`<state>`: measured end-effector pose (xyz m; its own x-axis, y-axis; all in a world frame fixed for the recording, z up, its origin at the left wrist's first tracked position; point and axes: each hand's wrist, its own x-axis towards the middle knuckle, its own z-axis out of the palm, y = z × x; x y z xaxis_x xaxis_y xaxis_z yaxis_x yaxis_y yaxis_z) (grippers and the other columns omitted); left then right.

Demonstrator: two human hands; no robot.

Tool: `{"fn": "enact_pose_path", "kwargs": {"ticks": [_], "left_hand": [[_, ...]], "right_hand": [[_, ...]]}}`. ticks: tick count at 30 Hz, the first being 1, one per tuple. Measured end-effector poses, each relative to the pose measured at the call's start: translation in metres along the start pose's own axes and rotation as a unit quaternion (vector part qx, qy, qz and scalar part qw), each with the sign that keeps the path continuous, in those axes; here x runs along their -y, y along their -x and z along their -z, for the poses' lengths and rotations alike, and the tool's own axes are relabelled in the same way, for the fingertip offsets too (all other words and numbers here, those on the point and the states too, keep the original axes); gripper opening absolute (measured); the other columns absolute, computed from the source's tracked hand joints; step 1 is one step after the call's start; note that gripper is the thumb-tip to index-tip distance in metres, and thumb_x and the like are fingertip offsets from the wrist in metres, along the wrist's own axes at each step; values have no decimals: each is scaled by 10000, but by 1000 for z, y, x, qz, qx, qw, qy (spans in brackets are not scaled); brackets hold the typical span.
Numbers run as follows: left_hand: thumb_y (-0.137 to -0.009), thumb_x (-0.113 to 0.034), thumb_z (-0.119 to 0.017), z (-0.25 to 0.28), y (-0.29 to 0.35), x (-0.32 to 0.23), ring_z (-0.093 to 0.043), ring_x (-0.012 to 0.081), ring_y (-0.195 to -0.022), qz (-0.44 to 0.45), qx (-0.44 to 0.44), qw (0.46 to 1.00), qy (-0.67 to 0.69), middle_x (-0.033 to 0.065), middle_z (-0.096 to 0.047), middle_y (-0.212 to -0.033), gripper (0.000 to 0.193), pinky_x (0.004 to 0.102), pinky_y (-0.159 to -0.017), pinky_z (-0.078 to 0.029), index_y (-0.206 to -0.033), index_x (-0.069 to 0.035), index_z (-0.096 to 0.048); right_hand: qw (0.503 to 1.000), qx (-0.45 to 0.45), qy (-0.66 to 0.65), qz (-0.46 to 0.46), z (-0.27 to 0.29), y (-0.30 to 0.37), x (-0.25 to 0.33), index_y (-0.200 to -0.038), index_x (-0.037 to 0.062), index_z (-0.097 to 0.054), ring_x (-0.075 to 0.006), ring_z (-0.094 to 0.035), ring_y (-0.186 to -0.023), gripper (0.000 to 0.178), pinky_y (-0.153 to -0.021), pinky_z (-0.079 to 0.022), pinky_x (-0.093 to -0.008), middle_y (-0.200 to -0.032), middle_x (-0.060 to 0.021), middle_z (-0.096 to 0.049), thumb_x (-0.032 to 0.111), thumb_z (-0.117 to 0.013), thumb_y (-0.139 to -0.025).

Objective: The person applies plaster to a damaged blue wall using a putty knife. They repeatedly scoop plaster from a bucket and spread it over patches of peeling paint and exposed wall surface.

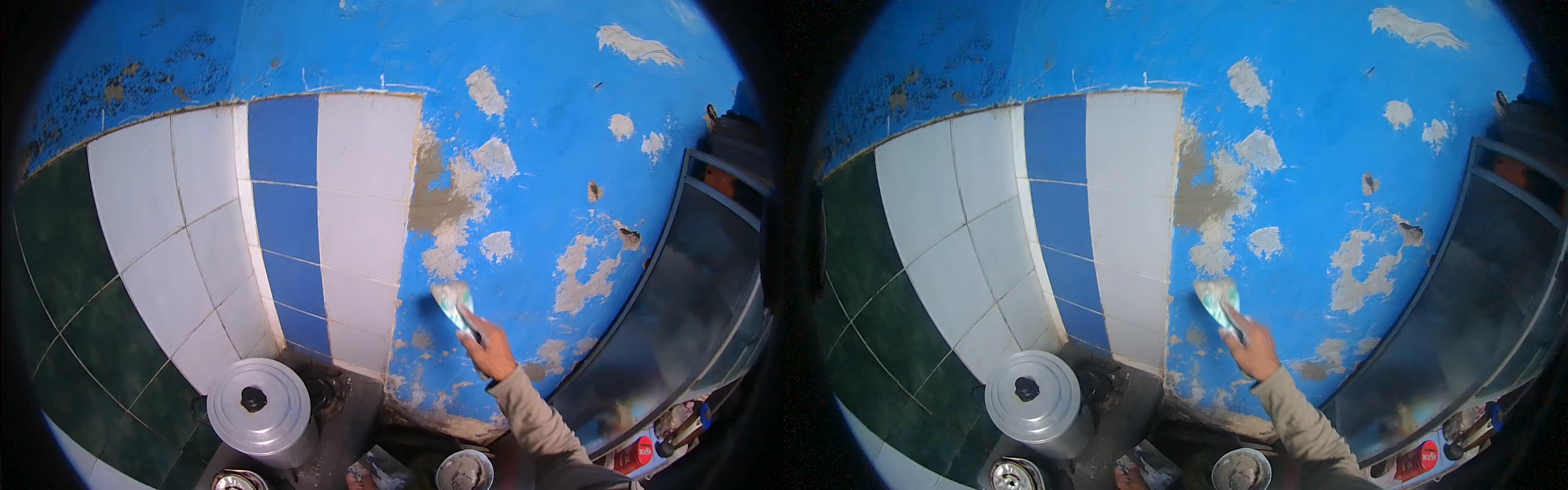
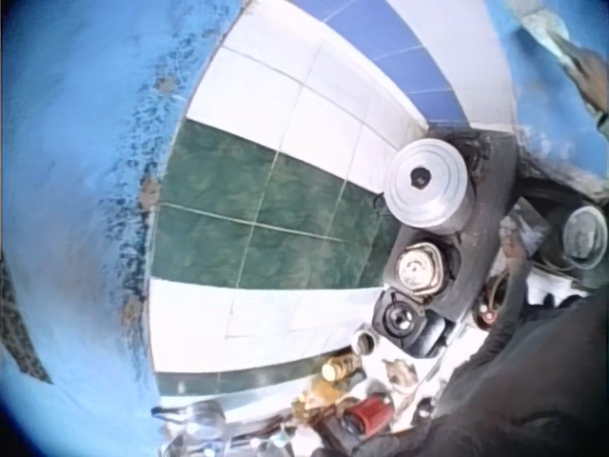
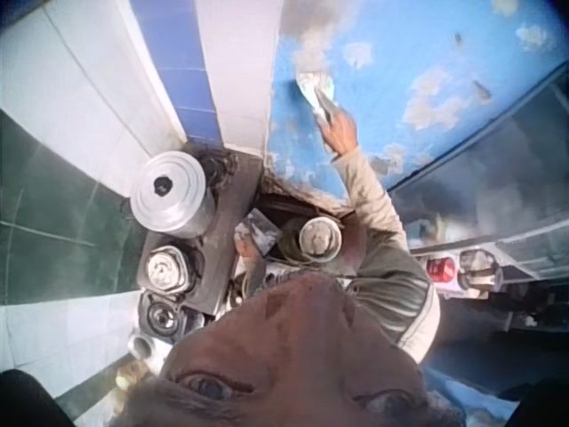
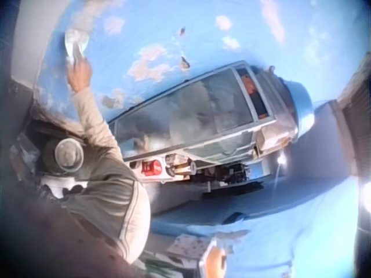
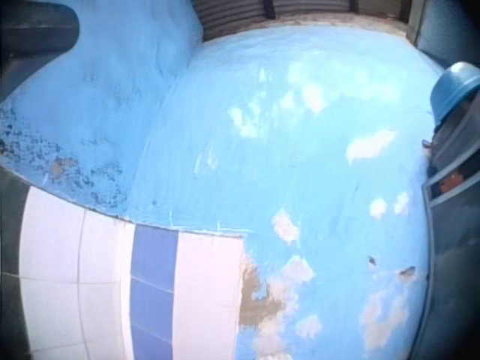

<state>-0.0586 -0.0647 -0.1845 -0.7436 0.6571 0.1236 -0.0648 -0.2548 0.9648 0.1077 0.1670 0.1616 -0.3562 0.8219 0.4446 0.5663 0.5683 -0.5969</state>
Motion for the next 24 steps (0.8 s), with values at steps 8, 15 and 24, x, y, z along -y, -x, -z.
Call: {"fn": "enact_pose_path", "kwargs": {"ticks": [8, 15, 24], "left_hand": [[-910, -274, -563, -14, -10, 53, -568, 265, -943, -41, 50, 998, -26, 171, -597, -1070, 359, 373, -797, -468, -1124, 15, -559], [-878, -258, -600, -46, 12, 7, -558, 308, -956, -146, 12, 980, -137, 201, -580, -1092, 349, 411, -814, -465, -1113, -2, -576], [-904, -214, -558, -140, 9, -157, -568, 186, -947, -63, 117, 990, 43, 104, -598, -1095, 368, 329, -813, -474, -1172, 36, -523]], "right_hand": [[856, 94, -465, -207, 38, 113, -41, -1435, 61, -303, -110, -572, -583, 517, -479, -461, -235, -898, -65, -618, 198, -453, -960], [928, -88, -351, -90, 109, 117, -24, -1378, 18, -364, -104, -538, -556, 514, -487, -458, -221, -835, -52, -594, 343, -419, -984], [844, 56, -527, -87, 141, 170, -11, -1094, -92, -528, -165, -589, -563, 527, -468, -465, -247, -915, -210, -619, 409, -505, -929]]}}
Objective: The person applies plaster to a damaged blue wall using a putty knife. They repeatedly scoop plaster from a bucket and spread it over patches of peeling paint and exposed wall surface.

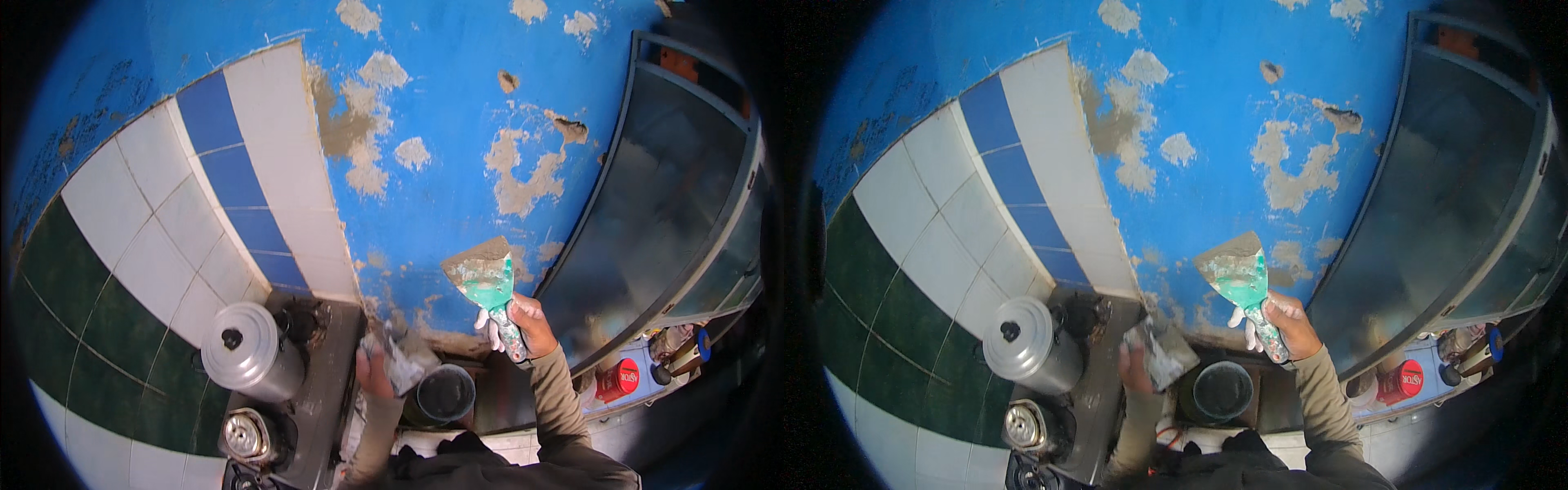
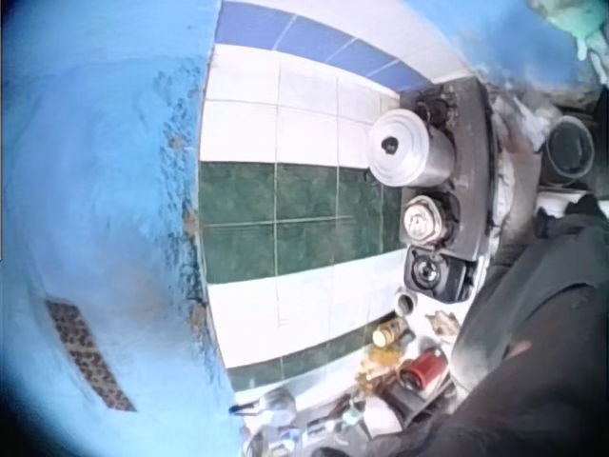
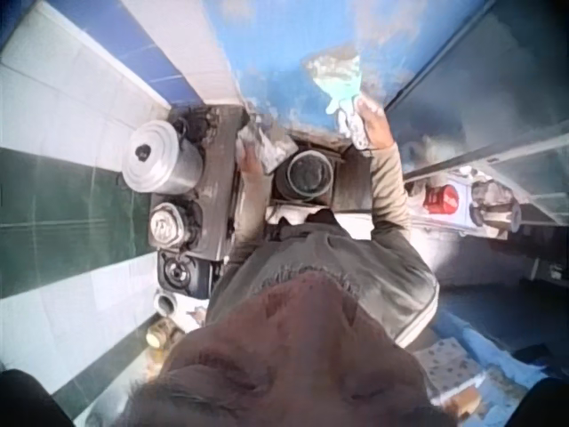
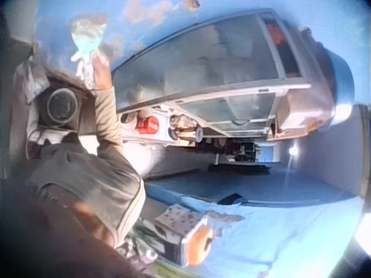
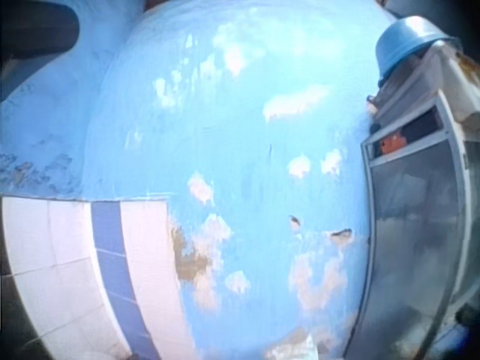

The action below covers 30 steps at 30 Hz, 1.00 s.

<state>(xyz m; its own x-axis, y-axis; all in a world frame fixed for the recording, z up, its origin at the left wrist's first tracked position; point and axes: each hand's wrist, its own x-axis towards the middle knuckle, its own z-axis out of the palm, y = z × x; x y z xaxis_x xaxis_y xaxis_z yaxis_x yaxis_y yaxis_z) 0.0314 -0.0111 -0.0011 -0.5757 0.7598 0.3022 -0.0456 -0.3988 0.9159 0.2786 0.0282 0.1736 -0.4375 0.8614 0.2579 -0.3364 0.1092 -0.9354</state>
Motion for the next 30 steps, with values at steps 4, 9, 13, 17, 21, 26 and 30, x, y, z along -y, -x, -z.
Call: {"fn": "enact_pose_path", "kwargs": {"ticks": [4, 9, 13, 17, 21, 26, 30], "left_hand": [[-904, -161, -530, -46, -16, -66, -581, 159, -905, 130, 44, 965, 223, 85, -602, -1038, 272, 309, -766, -488, -1123, 0, -538], [-920, -156, -503, -84, -11, -67, -609, 189, -907, 132, 64, 947, 285, 106, -601, -1025, 279, 330, -755, -518, -1145, 10, -498], [-923, -133, -495, -96, 3, -80, -584, 167, -918, 97, 76, 953, 276, 91, -575, -1079, 259, 326, -799, -494, -1144, 3, -482], [-934, -124, -492, -106, 16, -92, -525, 110, -917, 26, 57, 973, 220, 61, -570, -1040, 246, 264, -810, -444, -1148, -3, -476], [-927, -123, -496, -102, 23, -100, -520, 117, -926, 2, 53, 984, 170, 67, -564, -1064, 243, 276, -820, -434, -1132, 6, -479], [-929, -137, -500, -107, 26, -114, -509, 109, -897, -10, 25, 987, 161, 70, -563, -1033, 226, 268, -801, -427, -1101, 7, -476], [-948, -176, -496, -92, 19, -96, -504, 104, -883, -56, 23, 995, 74, 73, -555, -1017, 247, 252, -778, -430, -1105, 7, -444]], "right_hand": [[994, 29, 96, -38, 18, 25, -2, -1114, -86, -551, -154, -592, -646, 461, -533, -469, -248, -965, -192, -630, 338, -502, -939], [943, 55, 298, 136, 24, 41, -13, -1279, 1, -520, -181, -552, -715, 379, -650, -465, -306, -1059, -121, -628, 87, -512, -910], [856, 28, 485, 178, 25, 53, -10, -1270, 104, -561, -291, -538, -692, 570, -660, -469, -344, -949, -135, -587, -97, -573, -737], [841, -3, 510, 179, 40, 54, -30, -1296, 122, -535, -312, -545, -699, 629, -635, -460, -359, -899, -131, -563, -85, -601, -706], [756, -9, 639, 142, 59, 54, -41, -1318, 138, -505, -334, -563, -732, 633, -640, -462, -398, -920, -142, -562, -64, -599, -725], [880, -83, 458, 95, 92, 66, -56, -1325, 85, -476, -252, -606, -729, 437, -565, -478, -324, -948, -158, -595, 60, -522, -891], [989, -56, 9, -134, 57, 91, 18, -1260, -36, -473, -144, -619, -656, 414, -471, -486, -232, -931, -149, -620, 270, -406, -989]]}}
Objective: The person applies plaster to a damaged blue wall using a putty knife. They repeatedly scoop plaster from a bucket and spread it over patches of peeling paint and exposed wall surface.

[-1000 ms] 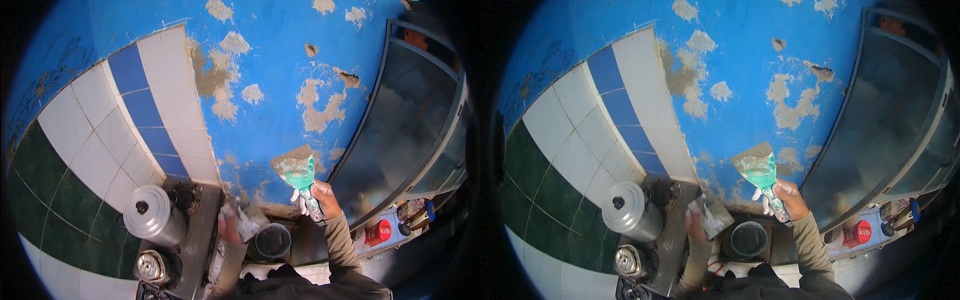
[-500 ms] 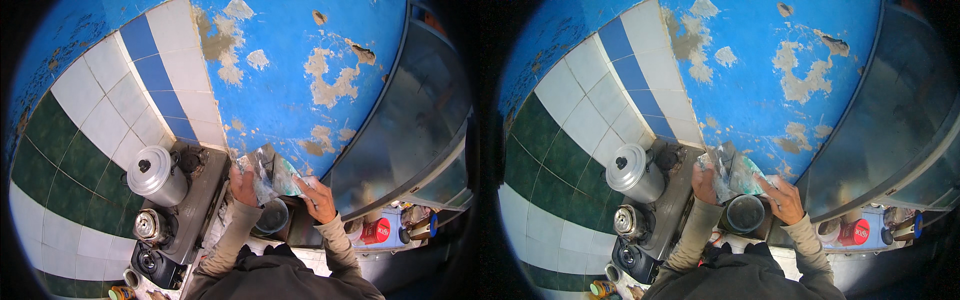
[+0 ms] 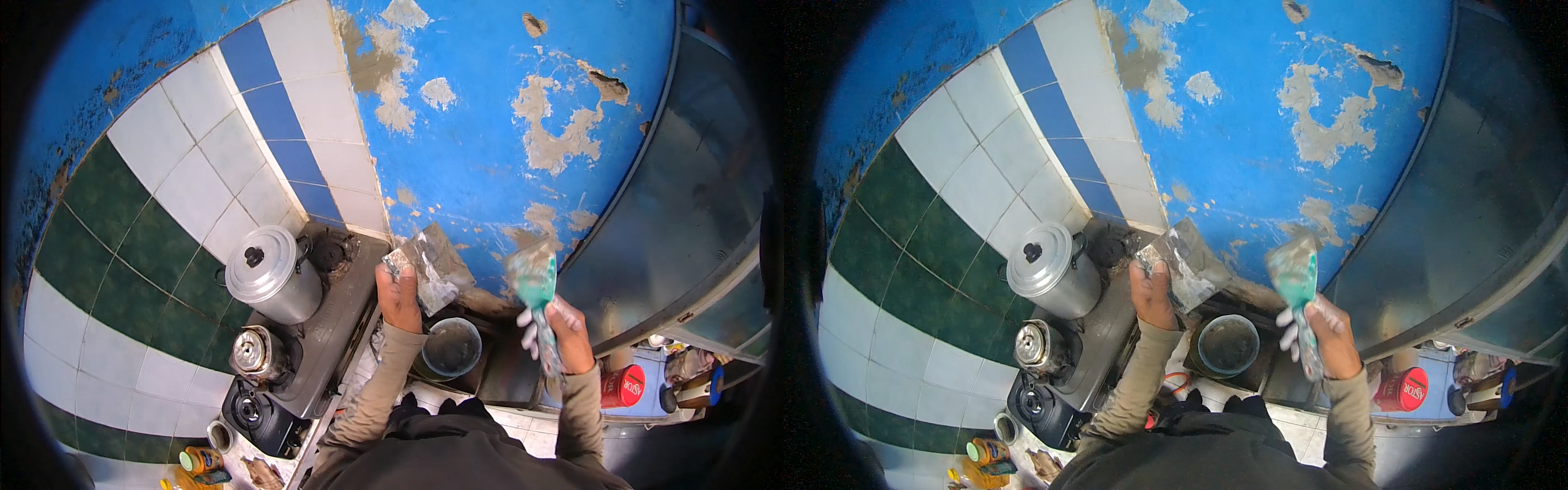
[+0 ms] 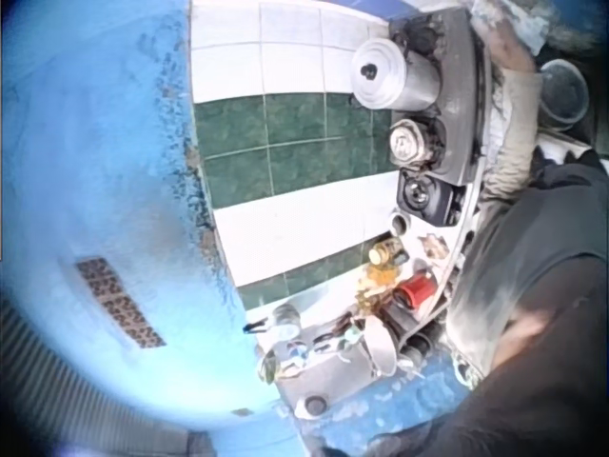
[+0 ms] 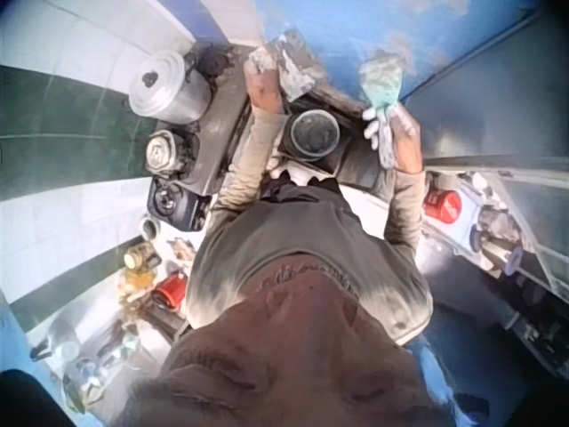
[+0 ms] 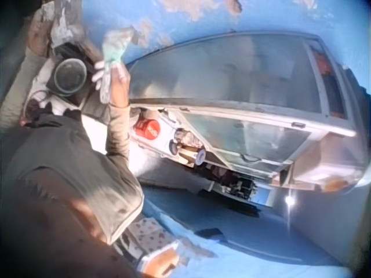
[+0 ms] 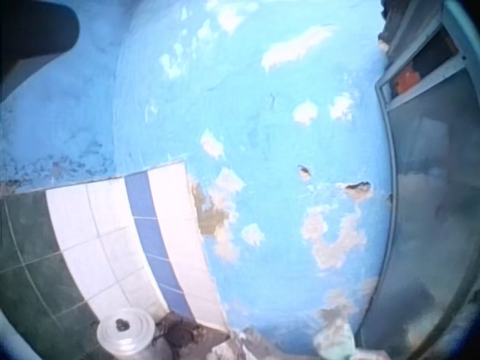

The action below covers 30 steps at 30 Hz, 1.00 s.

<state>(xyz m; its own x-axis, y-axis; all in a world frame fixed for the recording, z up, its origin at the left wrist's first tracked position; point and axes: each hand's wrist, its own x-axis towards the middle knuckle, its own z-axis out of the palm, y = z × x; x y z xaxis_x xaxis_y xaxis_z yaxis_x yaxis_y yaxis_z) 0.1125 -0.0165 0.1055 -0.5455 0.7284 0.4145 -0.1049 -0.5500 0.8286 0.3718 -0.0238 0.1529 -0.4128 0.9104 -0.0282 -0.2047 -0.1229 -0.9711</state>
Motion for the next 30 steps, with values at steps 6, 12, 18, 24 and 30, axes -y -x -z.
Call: {"fn": "enact_pose_path", "kwargs": {"ticks": [6, 12, 18, 24, 30], "left_hand": [[-957, -176, -489, -8, 3, 9, -512, 126, -872, -13, 25, 1000, -2, 86, -540, -997, 238, 267, -757, -440, -1092, 11, -428], [-939, -31, -402, 0, -4, 1, -607, 318, -967, -265, 167, 942, -117, 213, -610, -1033, 156, 454, -902, -441, -1071, 16, -470], [-934, -21, -405, 17, -28, 1, -627, 376, -991, -295, 249, 918, -87, 235, -640, -1023, 156, 520, -940, -433, -1050, 23, -500], [-951, -138, -447, 49, -18, 32, -642, 329, -916, -210, 187, 929, -239, 215, -635, -1013, 244, 405, -848, -482, -1092, 46, -523], [-936, -178, -485, 86, 17, 54, -621, 280, -762, -118, 75, 940, -312, 192, -630, -919, 274, 352, -697, -482, -1088, 45, -535]], "right_hand": [[974, 54, -149, -163, -28, 14, 8, -1135, -29, -528, -146, -575, -531, 390, -377, -443, -251, -895, -191, -643, 319, -465, -970], [905, 109, -366, -186, -33, -8, -19, -1102, 5, -525, -80, -497, -519, 329, -386, -440, -249, -922, -150, -624, 301, -458, -977], [786, 225, -558, -144, -38, -7, -45, -1166, -21, -424, -56, -442, -423, 364, -322, -399, -216, -873, -124, -505, 301, -381, -999], [815, 167, -553, 46, -29, -27, -12, -1100, -4, -492, -83, -468, -398, 344, -286, -382, -243, -743, -73, -528, 309, -416, -978], [931, -151, -73, 324, -3, -91, 80, -1042, 25, -537, -99, -550, -611, 344, -506, -438, -231, -767, -58, -565, 344, -425, -980]]}}
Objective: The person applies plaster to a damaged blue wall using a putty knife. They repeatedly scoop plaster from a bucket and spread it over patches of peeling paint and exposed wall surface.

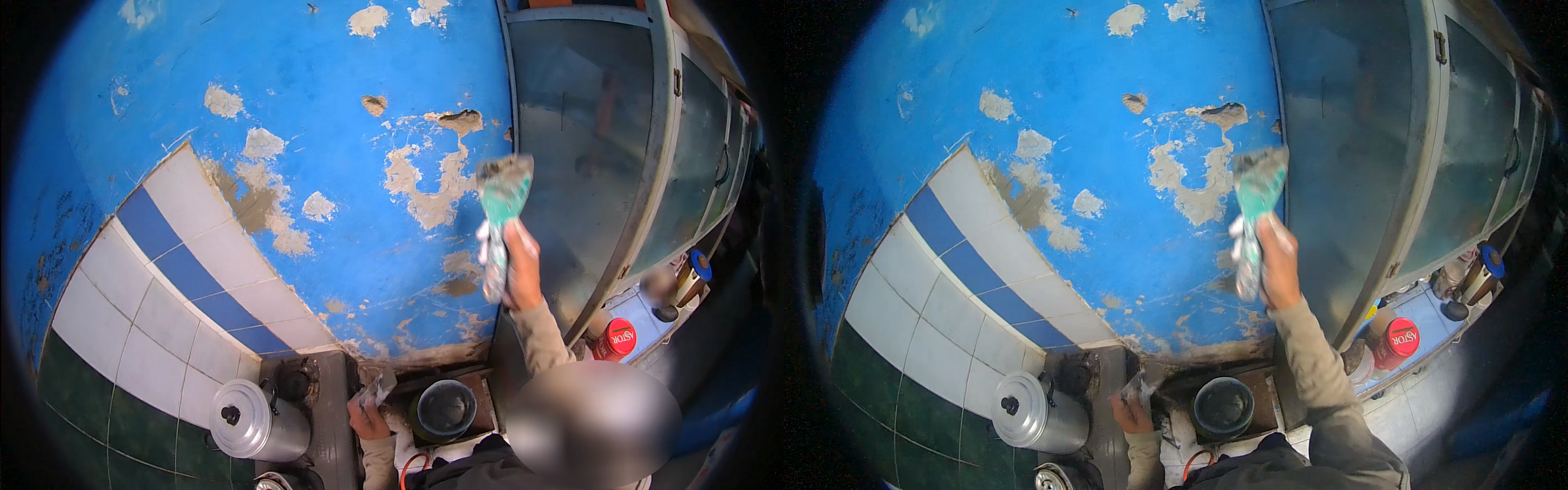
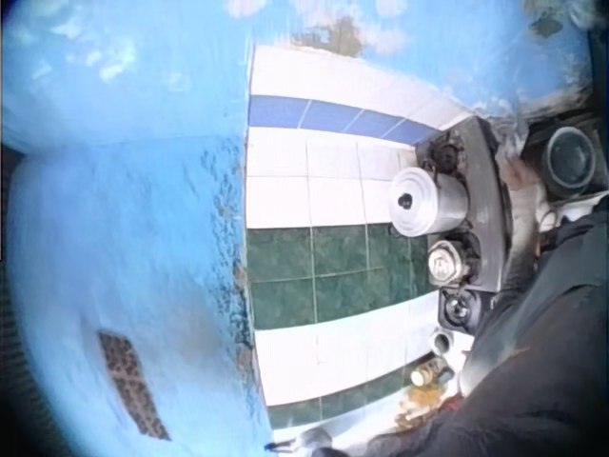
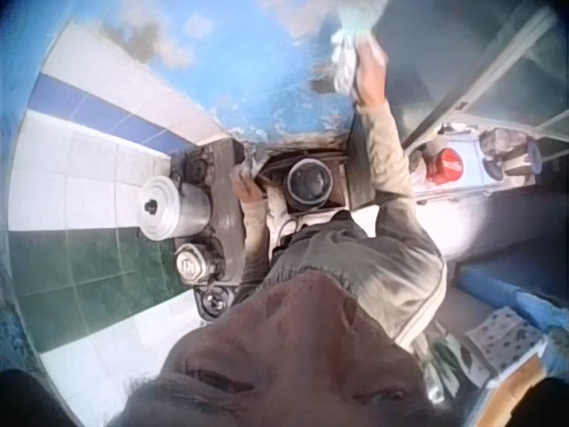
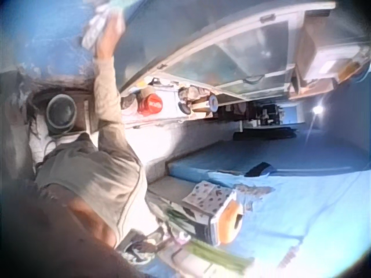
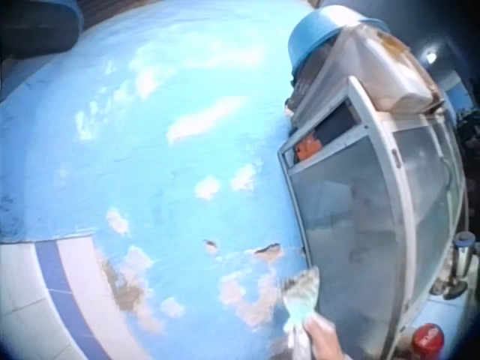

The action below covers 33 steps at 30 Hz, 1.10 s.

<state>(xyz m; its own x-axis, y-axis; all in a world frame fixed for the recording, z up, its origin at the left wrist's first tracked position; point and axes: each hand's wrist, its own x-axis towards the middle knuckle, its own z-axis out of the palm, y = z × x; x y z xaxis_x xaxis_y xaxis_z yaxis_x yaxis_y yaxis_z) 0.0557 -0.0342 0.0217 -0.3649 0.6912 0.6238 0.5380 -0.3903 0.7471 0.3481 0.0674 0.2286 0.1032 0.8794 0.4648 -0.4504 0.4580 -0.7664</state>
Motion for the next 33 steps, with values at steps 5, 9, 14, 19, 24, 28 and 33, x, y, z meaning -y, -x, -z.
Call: {"fn": "enact_pose_path", "kwargs": {"ticks": [5, 9, 14, 19, 24, 28, 33], "left_hand": [[-927, -212, -510, 5, 33, 38, -609, 289, -746, 67, -10, 998, 2, 204, -613, -856, 300, 373, -667, -468, -1080, 46, -521], [-946, -257, -518, 30, 40, 38, -571, 257, -866, 191, 26, 981, -19, 201, -569, -1030, 433, 354, -756, -458, -1219, 69, -434], [-963, -280, -498, 38, 55, 50, -515, 251, -1022, 194, -4, 981, 1, 201, -540, -1130, 502, 351, -890, -412, -1286, 90, -393], [-964, -342, -468, 37, 54, 62, -560, 314, -971, 135, 40, 986, -90, 211, -584, -1068, 411, 376, -855, -441, -1128, 27, -547], [-966, -337, -466, 29, 33, 14, -549, 317, -984, 247, 62, 967, 26, 192, -571, -1052, 393, 386, -853, -429, -1134, 10, -540], [-964, -323, -479, 24, 30, 13, -538, 287, -991, 233, 61, 969, 60, 184, -556, -1094, 416, 368, -859, -428, -1176, 35, -493], [-957, -293, -505, 20, 53, 62, -531, 230, -965, 163, -3, 986, 20, 179, -550, -1086, 502, 347, -850, -431, -1279, 79, -401]], "right_hand": [[909, -107, 349, 201, 33, -93, -24, -1390, 53, -356, -161, -516, -701, 474, -653, -457, -298, -769, -86, -517, 272, -422, -974], [786, -136, 551, 245, 29, -119, -37, -1464, 118, -245, -244, -478, -671, 561, -655, -433, -373, -794, -105, -461, 210, -466, -956], [676, -173, 660, 279, 30, -140, -54, -1467, 138, -237, -247, -496, -637, 643, -543, -428, -365, -825, -107, -467, 184, -558, -912], [623, -186, 721, 238, 31, -154, -73, -1463, 134, -220, -265, -538, -681, 743, -500, -450, -374, -871, -124, -488, 176, -637, -849], [634, -175, 716, 232, 30, -150, -80, -1454, 103, -236, -281, -556, -710, 731, -544, -474, -374, -907, -144, -505, 186, -637, -848], [639, -150, 724, 213, 32, -140, -73, -1447, 79, -245, -294, -561, -714, 700, -561, -480, -378, -912, -154, -508, 187, -616, -863], [672, -138, 697, 207, 39, -107, -75, -1444, 130, -281, -302, -547, -670, 631, -559, -472, -392, -894, -162, -495, 190, -578, -890]]}}
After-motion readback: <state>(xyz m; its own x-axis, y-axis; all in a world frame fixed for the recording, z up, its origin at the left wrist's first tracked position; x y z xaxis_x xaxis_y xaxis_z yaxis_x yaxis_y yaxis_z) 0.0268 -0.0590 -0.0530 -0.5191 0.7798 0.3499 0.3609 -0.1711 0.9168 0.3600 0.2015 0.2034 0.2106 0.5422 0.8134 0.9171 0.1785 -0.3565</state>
